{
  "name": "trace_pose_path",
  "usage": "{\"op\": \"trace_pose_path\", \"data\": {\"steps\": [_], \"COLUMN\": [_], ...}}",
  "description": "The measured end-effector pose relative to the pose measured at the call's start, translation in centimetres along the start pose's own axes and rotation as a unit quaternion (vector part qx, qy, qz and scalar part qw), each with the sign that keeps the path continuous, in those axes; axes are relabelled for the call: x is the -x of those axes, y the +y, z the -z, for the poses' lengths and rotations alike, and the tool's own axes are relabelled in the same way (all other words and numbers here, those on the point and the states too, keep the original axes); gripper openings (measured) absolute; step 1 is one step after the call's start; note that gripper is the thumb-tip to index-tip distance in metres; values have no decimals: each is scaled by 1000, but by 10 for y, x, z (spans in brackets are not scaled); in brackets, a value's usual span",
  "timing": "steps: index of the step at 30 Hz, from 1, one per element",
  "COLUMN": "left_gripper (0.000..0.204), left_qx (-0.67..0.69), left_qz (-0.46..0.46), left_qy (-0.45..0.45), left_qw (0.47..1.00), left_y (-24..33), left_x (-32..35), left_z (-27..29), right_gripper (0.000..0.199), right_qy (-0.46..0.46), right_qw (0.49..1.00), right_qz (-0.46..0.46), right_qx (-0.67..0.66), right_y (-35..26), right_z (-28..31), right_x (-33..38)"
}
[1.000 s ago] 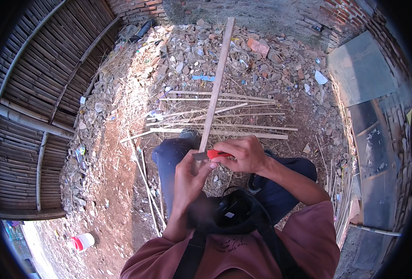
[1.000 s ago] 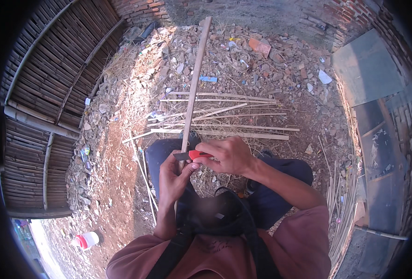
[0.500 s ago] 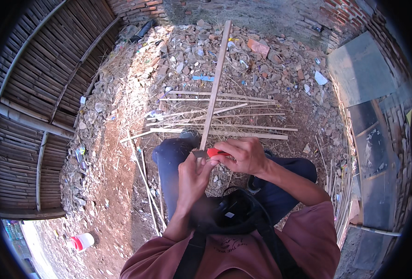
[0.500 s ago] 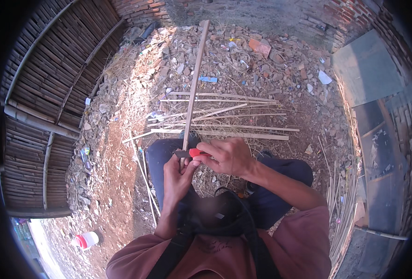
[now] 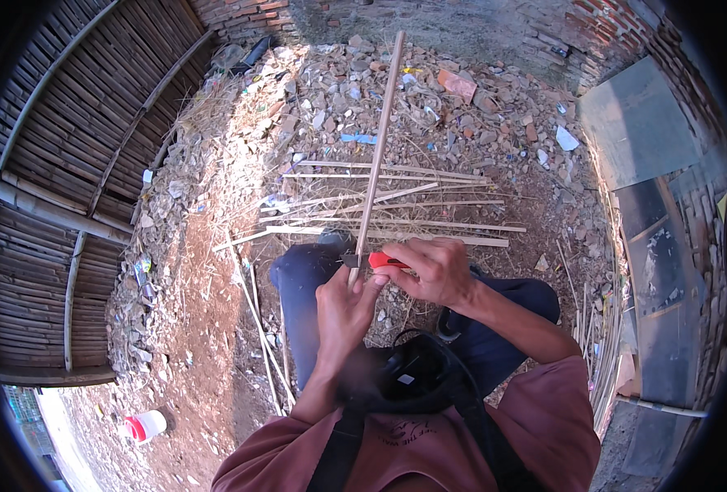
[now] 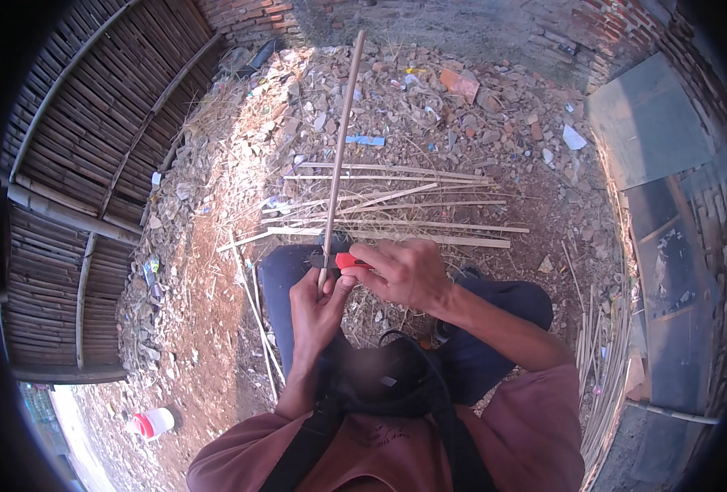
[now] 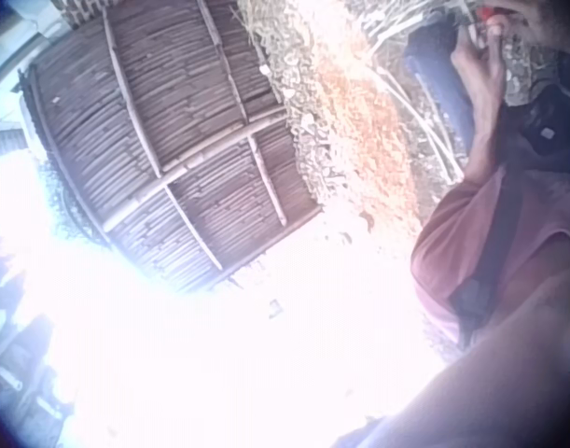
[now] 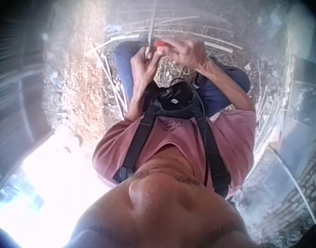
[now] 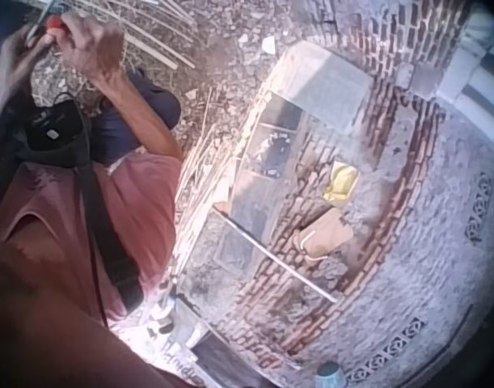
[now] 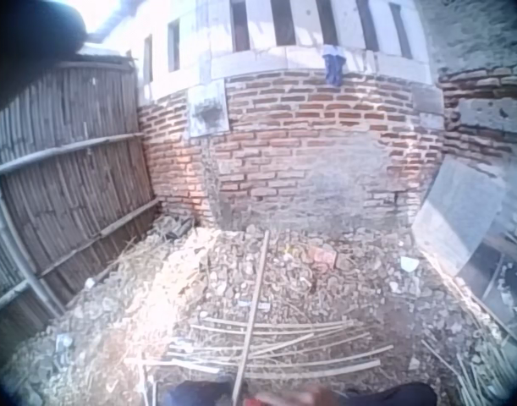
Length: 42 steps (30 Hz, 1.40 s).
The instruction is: The person shaves a thin wooden stick with a utility knife while sitting on the ground. They move the knife repeatedly along the length of the wood to smooth it.
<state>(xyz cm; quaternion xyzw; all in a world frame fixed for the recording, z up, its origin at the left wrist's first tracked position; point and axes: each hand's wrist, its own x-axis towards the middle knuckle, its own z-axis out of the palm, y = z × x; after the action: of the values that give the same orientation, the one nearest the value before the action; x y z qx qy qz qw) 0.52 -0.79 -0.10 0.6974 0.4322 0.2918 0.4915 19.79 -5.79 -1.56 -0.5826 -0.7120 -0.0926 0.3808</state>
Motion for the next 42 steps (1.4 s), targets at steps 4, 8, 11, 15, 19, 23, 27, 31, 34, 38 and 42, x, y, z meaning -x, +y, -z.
{"op": "trace_pose_path", "data": {"steps": [4,8,11,15,19,23,27,31,34,38,42], "left_gripper": [32,35,39,44,42,38,33,34,36,37,38], "left_qx": [-48,-51,-52,-52,-58,-68,-108,-121,-122,-131,-159], "left_qz": [-17,-27,-49,-38,-26,-33,-69,-61,-45,-11,-15], "left_qy": [3,12,20,0,-21,-38,-29,-26,-25,-47,-57], "left_qw": [999,998,997,998,998,996,991,990,991,990,985], "left_y": [6,11,12,10,3,7,0,-5,-7,-17,-27], "left_x": [0,1,-1,4,12,14,16,17,22,31,34], "left_z": [1,2,-2,-4,-5,-2,5,10,10,12,14], "right_gripper": [24,24,24,25,26,26,27,25,25,25,29], "right_qy": [9,21,12,76,45,50,33,35,40,57,57], "right_qw": [1000,1000,1000,993,990,993,994,994,992,989,984], "right_qz": [11,18,14,-84,-131,-110,-103,-96,-116,-122,-157], "right_qx": [14,12,20,-16,15,16,29,25,42,55,68], "right_y": [3,3,5,21,39,44,49,49,66,83,106], "right_z": [-2,1,6,23,36,39,33,26,28,30,38], "right_x": [1,-5,-5,-23,-33,-33,-30,-33,-40,-51,-63]}}
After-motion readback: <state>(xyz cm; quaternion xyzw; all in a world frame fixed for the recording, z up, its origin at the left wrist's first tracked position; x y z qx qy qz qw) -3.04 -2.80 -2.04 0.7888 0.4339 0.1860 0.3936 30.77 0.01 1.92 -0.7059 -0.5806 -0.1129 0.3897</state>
